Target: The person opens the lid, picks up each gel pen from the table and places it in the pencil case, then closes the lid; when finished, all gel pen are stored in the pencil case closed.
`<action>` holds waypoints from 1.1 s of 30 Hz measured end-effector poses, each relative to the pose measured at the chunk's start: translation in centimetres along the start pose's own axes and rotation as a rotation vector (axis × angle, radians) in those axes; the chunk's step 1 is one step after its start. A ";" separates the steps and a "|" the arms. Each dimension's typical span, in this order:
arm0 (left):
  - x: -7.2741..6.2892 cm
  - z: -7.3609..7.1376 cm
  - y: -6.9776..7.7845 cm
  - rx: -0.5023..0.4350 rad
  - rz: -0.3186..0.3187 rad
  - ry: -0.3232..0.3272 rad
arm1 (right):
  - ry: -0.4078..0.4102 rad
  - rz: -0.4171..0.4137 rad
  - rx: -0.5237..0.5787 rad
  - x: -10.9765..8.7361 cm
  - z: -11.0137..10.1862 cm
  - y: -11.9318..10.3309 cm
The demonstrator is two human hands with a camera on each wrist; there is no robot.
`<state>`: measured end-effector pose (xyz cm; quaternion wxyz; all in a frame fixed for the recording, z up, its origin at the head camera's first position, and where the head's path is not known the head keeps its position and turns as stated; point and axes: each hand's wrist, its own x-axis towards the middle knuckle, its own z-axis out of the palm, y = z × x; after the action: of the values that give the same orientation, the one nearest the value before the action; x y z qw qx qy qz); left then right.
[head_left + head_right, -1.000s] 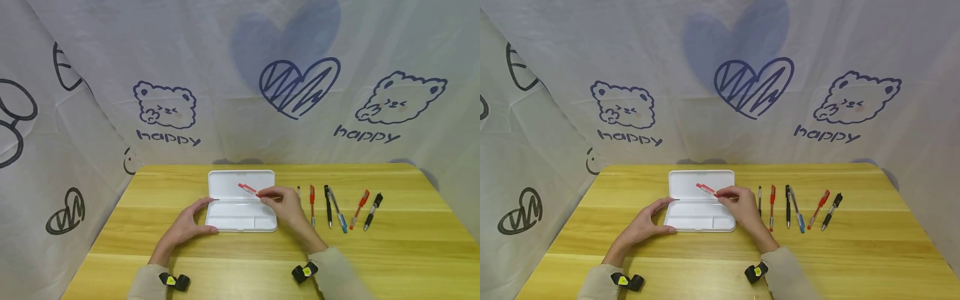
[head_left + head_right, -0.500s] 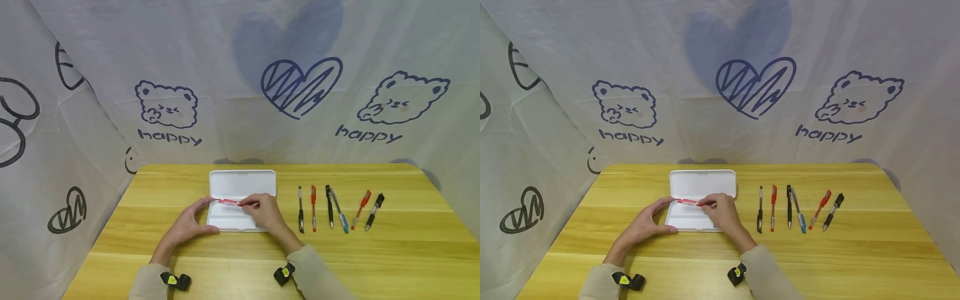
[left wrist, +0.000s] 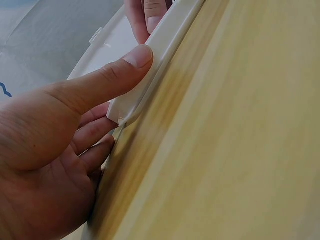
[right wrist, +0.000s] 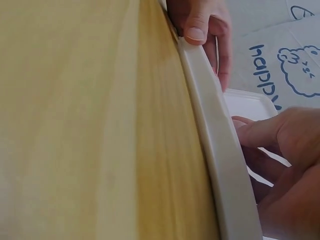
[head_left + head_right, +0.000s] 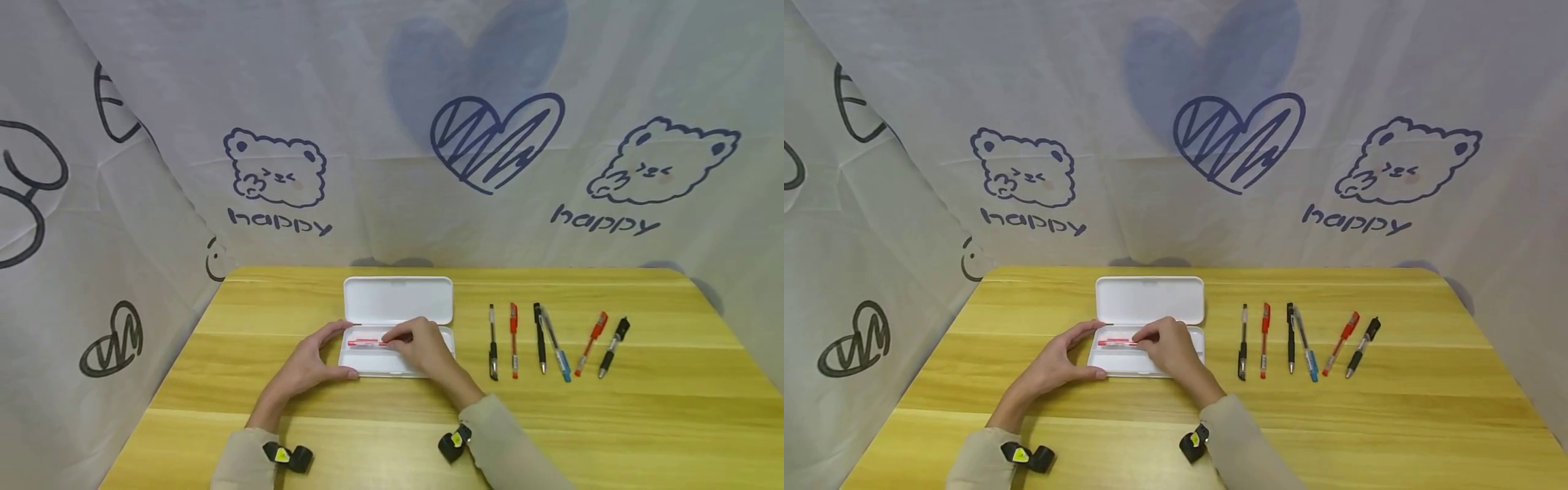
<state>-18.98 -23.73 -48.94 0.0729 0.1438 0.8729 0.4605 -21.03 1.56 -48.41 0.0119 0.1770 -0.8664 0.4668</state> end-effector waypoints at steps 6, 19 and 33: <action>0.0 0.0 0.0 -0.006 -0.004 0.002 | -0.081 0.027 -0.001 0.2 -0.2 -0.2; 0.1 0.0 -0.1 -0.010 0.000 0.003 | -0.058 -0.018 0.049 -0.2 -1.2 0.0; 0.0 0.0 -0.1 -0.015 0.005 0.002 | 0.091 -0.050 0.131 -2.8 -8.0 0.1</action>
<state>-19.02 -23.77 -48.99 0.0719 0.1451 0.8691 0.4674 -19.56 8.97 -44.45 0.0513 0.1778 -0.8277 0.5297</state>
